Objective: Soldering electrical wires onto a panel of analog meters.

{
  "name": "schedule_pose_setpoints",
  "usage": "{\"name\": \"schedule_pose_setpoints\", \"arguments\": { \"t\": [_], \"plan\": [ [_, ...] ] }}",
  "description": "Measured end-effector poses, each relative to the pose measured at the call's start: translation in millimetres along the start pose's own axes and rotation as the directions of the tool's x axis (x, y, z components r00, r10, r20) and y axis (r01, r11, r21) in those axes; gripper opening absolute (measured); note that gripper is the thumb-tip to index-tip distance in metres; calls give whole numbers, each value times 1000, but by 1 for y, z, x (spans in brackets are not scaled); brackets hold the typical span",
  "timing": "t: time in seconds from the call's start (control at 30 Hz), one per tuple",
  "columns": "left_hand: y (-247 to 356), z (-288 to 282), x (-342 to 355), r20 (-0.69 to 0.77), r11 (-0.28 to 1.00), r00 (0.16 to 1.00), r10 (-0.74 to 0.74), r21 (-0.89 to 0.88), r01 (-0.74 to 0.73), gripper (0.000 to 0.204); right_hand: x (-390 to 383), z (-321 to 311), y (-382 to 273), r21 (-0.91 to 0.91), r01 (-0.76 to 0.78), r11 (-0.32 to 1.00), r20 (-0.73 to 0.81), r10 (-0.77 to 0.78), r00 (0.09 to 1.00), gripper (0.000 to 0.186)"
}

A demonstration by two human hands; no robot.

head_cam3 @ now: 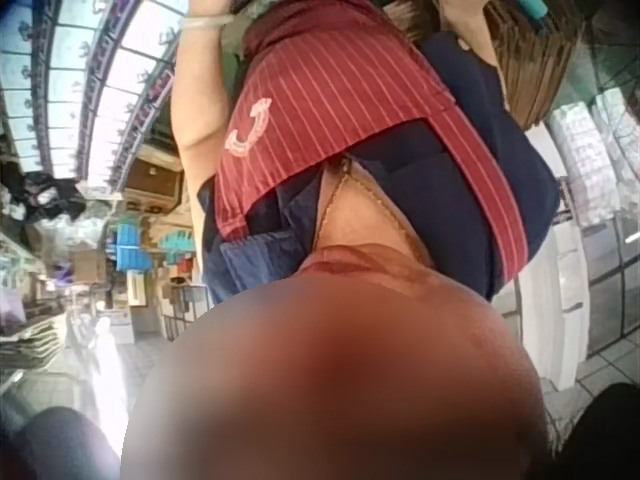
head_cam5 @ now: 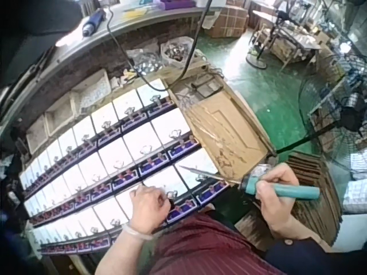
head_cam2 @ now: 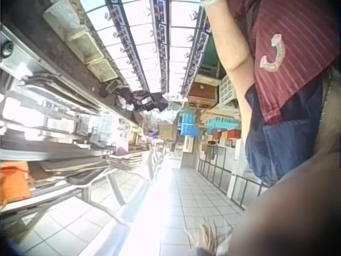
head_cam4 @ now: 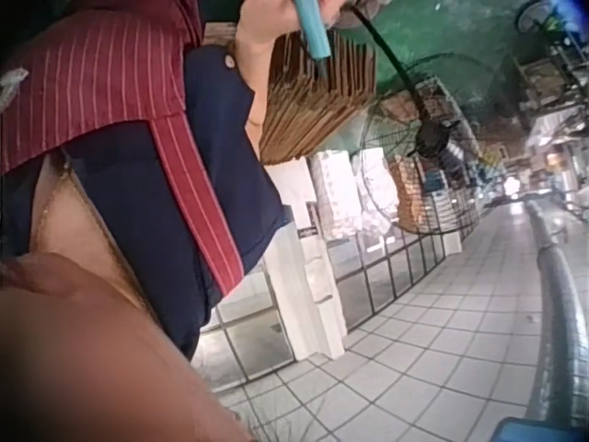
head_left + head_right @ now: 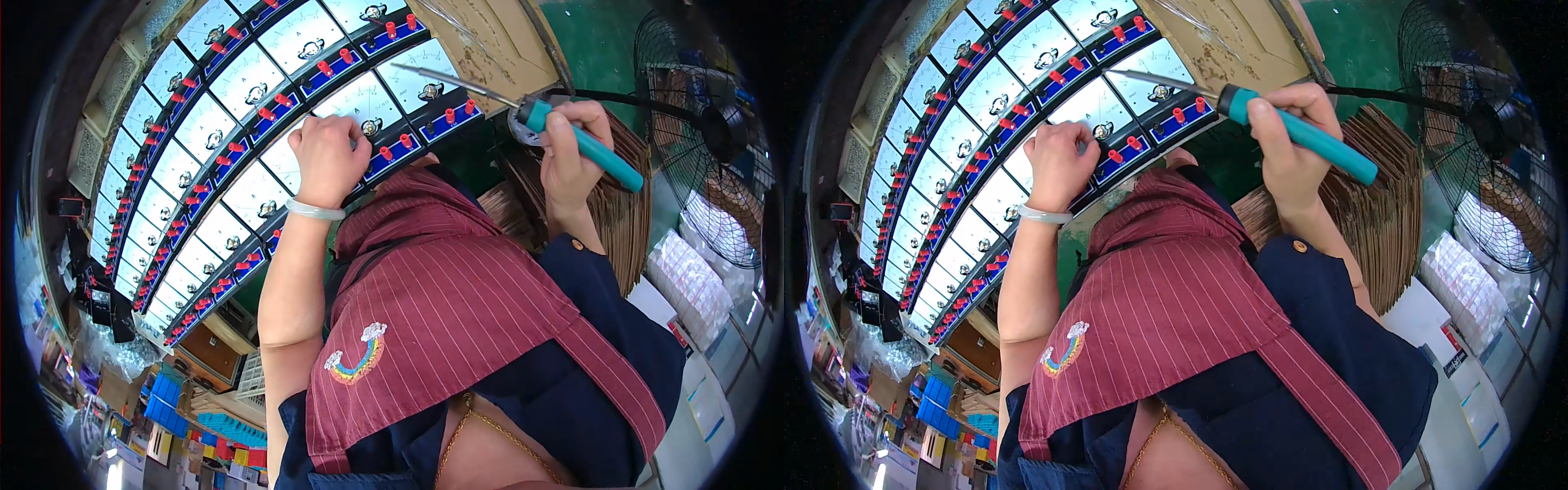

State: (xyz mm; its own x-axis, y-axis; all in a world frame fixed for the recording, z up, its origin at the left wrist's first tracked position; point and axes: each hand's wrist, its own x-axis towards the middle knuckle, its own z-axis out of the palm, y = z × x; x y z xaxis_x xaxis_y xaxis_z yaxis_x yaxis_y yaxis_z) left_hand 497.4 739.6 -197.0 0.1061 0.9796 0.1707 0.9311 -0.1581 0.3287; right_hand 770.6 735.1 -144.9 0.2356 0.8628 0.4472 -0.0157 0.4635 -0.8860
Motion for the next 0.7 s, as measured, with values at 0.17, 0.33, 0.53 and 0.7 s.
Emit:
{"name": "schedule_pose_setpoints", "arguments": {
  "t": [0.17,0.33,0.53,0.7],
  "plan": [
    [-2,4,1,28,999,999,-19,-33,20,7,-1,5,12,-56,-95,994,131,102,986,13],
    [1,15,-1,-110,993,990,-89,-87,80,7,-3,16,14,-99,-87,991,250,110,962,13],
    [1,6,6,7,995,996,-94,-19,94,9,-5,27,21,-153,-87,984,349,136,927,13],
    [-1,7,7,14,995,995,-100,-9,100,9,-7,36,24,-160,-79,984,365,134,921,15]
  ]
}}
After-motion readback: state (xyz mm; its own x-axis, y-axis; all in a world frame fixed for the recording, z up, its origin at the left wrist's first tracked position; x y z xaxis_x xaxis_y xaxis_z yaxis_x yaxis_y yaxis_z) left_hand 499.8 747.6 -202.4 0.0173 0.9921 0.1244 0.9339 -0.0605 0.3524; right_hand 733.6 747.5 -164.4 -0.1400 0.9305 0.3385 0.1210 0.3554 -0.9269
